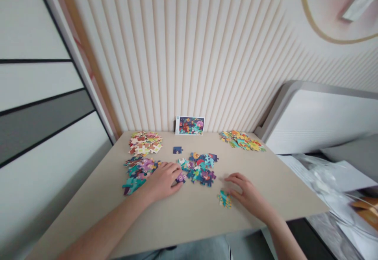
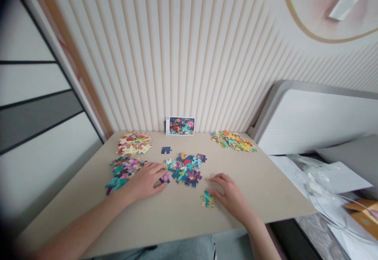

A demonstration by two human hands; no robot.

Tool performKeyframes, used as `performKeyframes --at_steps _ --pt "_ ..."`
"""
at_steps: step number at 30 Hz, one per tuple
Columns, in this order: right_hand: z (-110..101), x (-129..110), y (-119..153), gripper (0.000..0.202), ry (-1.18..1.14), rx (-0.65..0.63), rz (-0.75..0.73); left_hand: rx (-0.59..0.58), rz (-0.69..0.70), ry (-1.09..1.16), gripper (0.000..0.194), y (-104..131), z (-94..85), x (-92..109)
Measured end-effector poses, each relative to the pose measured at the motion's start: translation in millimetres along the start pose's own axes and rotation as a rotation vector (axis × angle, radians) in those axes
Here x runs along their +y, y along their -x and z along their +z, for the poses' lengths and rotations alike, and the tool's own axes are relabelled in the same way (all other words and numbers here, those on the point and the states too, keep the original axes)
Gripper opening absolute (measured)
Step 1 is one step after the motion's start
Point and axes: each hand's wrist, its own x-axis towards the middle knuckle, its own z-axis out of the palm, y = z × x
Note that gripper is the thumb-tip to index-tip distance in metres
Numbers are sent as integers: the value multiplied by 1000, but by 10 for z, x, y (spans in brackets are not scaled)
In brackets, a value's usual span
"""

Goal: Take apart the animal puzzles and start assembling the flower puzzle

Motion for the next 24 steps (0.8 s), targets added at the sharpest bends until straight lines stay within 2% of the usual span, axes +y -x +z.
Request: performKeyframes --at_steps 4,7,11,17,21,24 --pt "204 110 257 48 25 -27 -30 -3 8 -2 27 7 4 -1" --pt "321 158 350 39 63 18 -76 5 -12 15 27 26 2 -1" --pt "362 209 337 32 44 27 -144 14 -88 45 31 104 3 37" --pt "390 218 329 31 39 80 -130 42 -211 4 27 372 25 299" --pt "415 213 338 29 46 93 -137 127 -277 1 30 521 113 477" --pt "423 211 338 29 61 94 -142 185 -310 16 30 570 182 519"
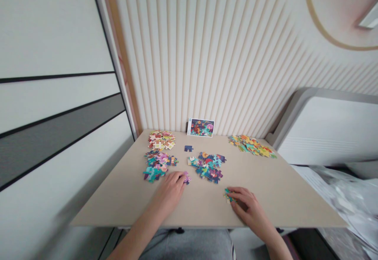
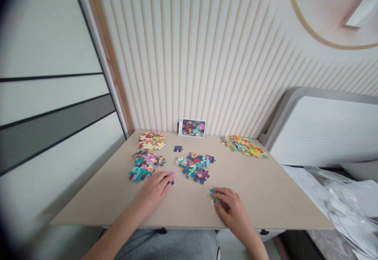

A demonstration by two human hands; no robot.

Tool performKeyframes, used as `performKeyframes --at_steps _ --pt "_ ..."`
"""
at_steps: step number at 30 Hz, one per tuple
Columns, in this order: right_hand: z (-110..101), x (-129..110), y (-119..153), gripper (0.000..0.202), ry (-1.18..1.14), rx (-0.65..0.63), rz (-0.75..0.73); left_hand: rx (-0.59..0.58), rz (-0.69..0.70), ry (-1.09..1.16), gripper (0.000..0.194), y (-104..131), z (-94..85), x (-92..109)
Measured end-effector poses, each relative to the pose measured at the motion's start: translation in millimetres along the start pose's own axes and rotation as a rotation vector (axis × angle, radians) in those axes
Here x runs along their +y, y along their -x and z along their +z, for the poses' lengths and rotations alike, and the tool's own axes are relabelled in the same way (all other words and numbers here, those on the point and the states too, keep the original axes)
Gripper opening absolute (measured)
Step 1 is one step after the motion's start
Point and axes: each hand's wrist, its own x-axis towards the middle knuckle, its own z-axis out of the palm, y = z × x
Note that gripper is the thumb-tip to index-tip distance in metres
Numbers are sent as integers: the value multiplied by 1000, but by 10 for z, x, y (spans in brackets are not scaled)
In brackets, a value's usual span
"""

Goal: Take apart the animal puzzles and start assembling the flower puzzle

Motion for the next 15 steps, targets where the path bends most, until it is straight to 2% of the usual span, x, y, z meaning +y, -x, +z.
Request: performKeyframes --at_steps 7,15 --pt "28 25 7 30 21 19 23 18 -15 78 27 37 -4 -64" --pt "59 73 15 28 40 68 29 7 -23 130 34 57 -4 -79"
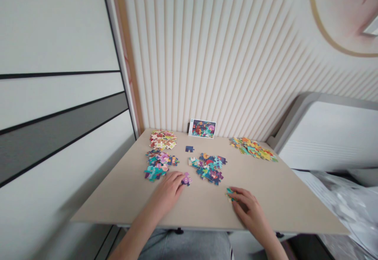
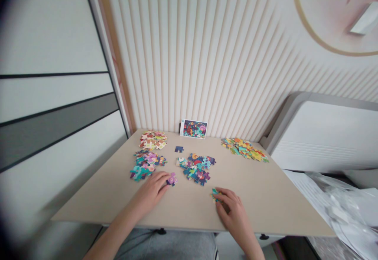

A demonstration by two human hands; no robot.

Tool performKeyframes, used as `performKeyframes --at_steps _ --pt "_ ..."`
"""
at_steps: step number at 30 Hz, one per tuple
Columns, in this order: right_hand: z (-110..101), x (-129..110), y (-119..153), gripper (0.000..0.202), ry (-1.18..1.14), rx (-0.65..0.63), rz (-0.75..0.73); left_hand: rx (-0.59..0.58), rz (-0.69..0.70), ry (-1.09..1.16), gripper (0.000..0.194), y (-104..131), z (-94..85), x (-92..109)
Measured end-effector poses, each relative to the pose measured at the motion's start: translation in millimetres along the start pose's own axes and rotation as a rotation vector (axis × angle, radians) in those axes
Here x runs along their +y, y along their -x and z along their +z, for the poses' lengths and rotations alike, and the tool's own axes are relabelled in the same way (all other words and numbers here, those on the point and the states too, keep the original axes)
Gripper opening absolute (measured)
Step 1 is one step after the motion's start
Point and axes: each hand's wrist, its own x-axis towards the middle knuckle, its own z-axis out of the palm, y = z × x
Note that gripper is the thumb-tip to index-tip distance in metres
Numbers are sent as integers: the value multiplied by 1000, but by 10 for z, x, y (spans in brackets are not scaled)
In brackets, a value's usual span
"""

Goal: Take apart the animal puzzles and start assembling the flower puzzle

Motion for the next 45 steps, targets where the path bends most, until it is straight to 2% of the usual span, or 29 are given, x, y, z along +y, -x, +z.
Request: performKeyframes --at_steps 9,15,21,24,28,32,36,40,42,45 --pt "-16 -57 -2 27 23 14 14 -8 24 -32 30 2 5 -17" --pt "6 -11 14 30 -2 16 -12 -6 35 -27 29 -1 15 -35" --pt "-33 40 -52 28 -131 27 -1 -7 33 -21 28 -1 37 -53" --pt "-125 41 -302 28 -84 33 0 -13 34 -33 29 4 34 -51" --pt "-189 9 -857 32 72 -40 -46 -6 30 -44 29 8 36 -48" --pt "-76 9 -1349 45 100 -85 -46 -16 29 -45 29 0 24 -42" --pt "99 95 -1521 52 66 -48 4 -15 27 -35 30 -8 -4 -21" --pt "131 189 -1453 44 -130 114 27 -12 23 -44 30 -10 -9 -16" --pt "96 196 -1399 37 -340 159 75 -13 20 -54 30 -9 7 -30" --pt "31 149 -1348 39 -659 195 170 -15 23 -62 30 -8 40 -58"
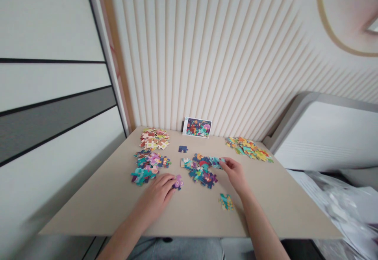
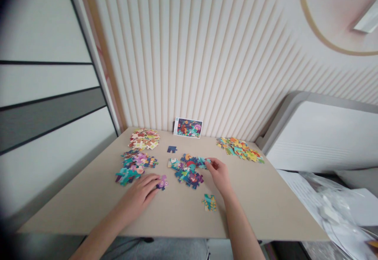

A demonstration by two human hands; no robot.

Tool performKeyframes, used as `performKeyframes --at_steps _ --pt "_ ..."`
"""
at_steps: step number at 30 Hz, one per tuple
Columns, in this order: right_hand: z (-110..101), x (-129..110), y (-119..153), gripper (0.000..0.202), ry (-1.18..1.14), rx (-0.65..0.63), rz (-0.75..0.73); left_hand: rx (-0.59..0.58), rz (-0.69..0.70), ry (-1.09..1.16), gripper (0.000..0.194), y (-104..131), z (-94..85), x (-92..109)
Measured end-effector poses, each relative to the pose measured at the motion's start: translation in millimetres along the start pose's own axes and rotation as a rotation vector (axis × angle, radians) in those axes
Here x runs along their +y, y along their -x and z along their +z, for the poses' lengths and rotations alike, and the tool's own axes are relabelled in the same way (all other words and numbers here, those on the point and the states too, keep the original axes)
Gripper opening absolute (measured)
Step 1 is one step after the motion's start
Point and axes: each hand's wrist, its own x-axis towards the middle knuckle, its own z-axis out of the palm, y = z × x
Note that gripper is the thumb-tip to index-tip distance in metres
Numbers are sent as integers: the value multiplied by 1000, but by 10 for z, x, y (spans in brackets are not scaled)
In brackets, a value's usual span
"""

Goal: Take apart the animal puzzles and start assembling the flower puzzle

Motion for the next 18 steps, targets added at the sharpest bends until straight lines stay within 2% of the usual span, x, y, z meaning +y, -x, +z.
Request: performKeyframes --at_steps 5,18 --pt "26 -135 43 46 -221 12 81 -21 -8 -7 30 -4 14 0" --pt "80 -120 65 43 -262 -15 106 -4 1 -1 30 -6 10 3"
